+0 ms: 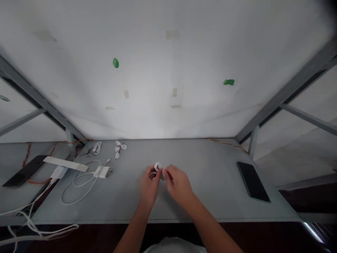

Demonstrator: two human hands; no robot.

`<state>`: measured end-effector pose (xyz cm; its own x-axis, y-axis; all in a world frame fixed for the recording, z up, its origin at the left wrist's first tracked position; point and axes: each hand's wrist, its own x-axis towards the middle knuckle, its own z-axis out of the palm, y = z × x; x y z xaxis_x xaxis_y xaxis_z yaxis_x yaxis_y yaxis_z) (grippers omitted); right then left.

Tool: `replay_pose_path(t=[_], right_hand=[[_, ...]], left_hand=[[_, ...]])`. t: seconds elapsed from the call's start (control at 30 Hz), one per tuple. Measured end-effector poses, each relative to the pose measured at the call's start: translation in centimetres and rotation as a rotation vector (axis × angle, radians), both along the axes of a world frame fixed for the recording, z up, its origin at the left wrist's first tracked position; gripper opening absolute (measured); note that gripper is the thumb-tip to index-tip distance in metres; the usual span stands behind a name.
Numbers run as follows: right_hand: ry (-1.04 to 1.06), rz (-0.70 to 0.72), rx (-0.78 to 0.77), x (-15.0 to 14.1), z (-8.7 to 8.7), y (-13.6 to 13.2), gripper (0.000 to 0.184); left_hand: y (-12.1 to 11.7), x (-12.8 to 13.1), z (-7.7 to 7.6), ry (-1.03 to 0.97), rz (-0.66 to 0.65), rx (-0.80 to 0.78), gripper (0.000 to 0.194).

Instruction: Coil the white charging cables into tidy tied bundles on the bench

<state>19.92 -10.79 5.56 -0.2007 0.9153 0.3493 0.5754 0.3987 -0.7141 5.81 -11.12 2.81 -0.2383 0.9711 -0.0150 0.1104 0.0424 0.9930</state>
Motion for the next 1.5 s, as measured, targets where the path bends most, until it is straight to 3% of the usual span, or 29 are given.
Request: replay_pose_path(t=[0.07, 0.13, 0.3, 0.47, 0.67, 0.97, 1.1, 1.23, 1.3, 1.4, 1.5], right_hand=[[-0.084, 0.019, 0.163, -0.7, -0.8, -1.8, 0.03], [-0.1, 0.017, 0.212, -0.9, -1.8, -3.1, 0.031], [0.056, -0.107, -0.016, 0.0, -3.3, -3.6, 0.032], [0.263, -0.235, -0.202, 1.7, -2.4, -1.8, 0.032], [0.537, -0.133, -0.464, 3.5, -0.8, 0.7, 0.032], [0.31, 0.086, -0.472, 4.4, 1.3, 0.3, 0.023], [0.385, 0.122, -0.529, 3.9, 1.5, 0.6, 0.029], [0.51, 0.072, -0.626, 3.1, 1.2, 0.7, 0.026], [0.522, 0.04, -0.572, 2.7, 1.0, 0.5, 0.021], [0.439, 0.001, -0.298, 2.1, 0.8, 0.2, 0.014], [0.336, 0.065, -0.057, 1.9, 0.3, 0.1, 0.016]], left_hand=[[0.1, 0.0, 0.6, -0.018, 0.042, -0.013, 0.035], [0.1, 0.0, 1.2, -0.009, 0.076, -0.022, 0.035], [-0.6, 0.5, 2.0, -0.039, 0.151, 0.003, 0.033], [-0.9, 1.0, 1.6, -0.144, 0.062, -0.004, 0.036], [-0.6, 1.0, 1.8, -0.221, -0.092, -0.028, 0.038], [-0.7, 0.7, 2.1, -0.1, -0.007, 0.058, 0.034], [-1.2, 1.1, 1.5, 0.093, -0.028, 0.158, 0.022], [-1.7, 1.4, 1.6, 0.192, -0.031, 0.237, 0.018], [-1.7, 1.6, 1.8, 0.147, -0.01, 0.2, 0.02], [-1.3, 1.8, 1.8, -0.029, 0.002, 0.055, 0.028], [-0.2, 1.6, 1.3, -0.338, -0.127, -0.159, 0.032]])
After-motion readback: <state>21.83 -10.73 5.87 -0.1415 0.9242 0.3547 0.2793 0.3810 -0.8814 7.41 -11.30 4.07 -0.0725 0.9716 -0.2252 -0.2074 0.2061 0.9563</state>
